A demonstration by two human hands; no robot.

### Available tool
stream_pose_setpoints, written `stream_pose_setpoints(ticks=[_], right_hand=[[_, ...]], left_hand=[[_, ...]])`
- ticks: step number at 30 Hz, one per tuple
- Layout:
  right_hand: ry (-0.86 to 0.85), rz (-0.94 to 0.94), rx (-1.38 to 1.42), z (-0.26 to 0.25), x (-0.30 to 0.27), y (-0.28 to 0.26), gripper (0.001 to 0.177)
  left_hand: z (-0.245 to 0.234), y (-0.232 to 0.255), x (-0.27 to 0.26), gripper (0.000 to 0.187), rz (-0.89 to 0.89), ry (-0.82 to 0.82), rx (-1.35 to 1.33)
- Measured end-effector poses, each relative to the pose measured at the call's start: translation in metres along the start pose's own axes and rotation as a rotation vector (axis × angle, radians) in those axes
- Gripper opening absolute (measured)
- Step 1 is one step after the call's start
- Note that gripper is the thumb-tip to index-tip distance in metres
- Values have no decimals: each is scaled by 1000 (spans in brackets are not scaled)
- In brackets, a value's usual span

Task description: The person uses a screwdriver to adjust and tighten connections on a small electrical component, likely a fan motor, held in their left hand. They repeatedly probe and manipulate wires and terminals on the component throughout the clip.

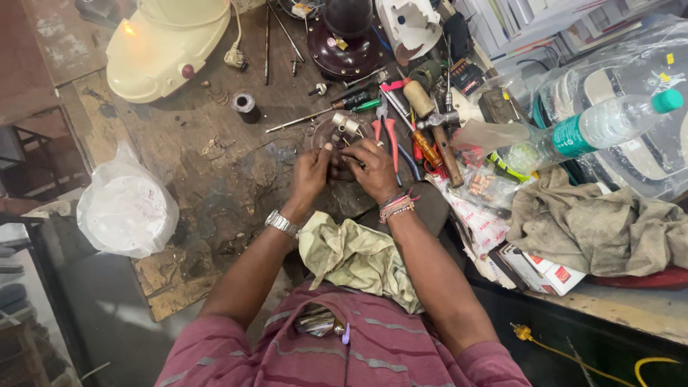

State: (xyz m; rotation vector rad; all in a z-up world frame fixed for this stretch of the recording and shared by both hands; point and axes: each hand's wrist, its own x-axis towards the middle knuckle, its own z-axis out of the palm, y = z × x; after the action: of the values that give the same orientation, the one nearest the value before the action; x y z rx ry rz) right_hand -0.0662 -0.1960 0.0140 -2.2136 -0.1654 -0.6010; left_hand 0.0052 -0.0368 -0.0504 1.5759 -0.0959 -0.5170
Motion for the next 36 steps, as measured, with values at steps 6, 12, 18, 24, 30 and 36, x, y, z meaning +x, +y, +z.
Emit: stream_pose_setpoints(ticks=[6, 12, 18, 24, 30, 36], right_hand=[[-22, 11, 17, -3, 0, 0, 24], [-13, -1, 38, -4, 1, -1, 23], [-7, -17, 28, -1, 2, -1, 21], [2, -20, 3, 0, 1, -1, 20], [-13, -15, 0, -2, 2, -1, 20], [-28, -10, 38, -2, 1, 1, 23]], left_hand=[[-16, 46, -39, 27, 872, 90, 834], [-14, 58, -36, 14, 912, 145, 895], [-10, 30, -31, 21, 703, 171, 955], [-5, 4, -16, 33, 232, 108, 301], [-5, 33, -40, 21, 676, 371, 730], [-11, 68, -58, 25, 879, 227, 956]])
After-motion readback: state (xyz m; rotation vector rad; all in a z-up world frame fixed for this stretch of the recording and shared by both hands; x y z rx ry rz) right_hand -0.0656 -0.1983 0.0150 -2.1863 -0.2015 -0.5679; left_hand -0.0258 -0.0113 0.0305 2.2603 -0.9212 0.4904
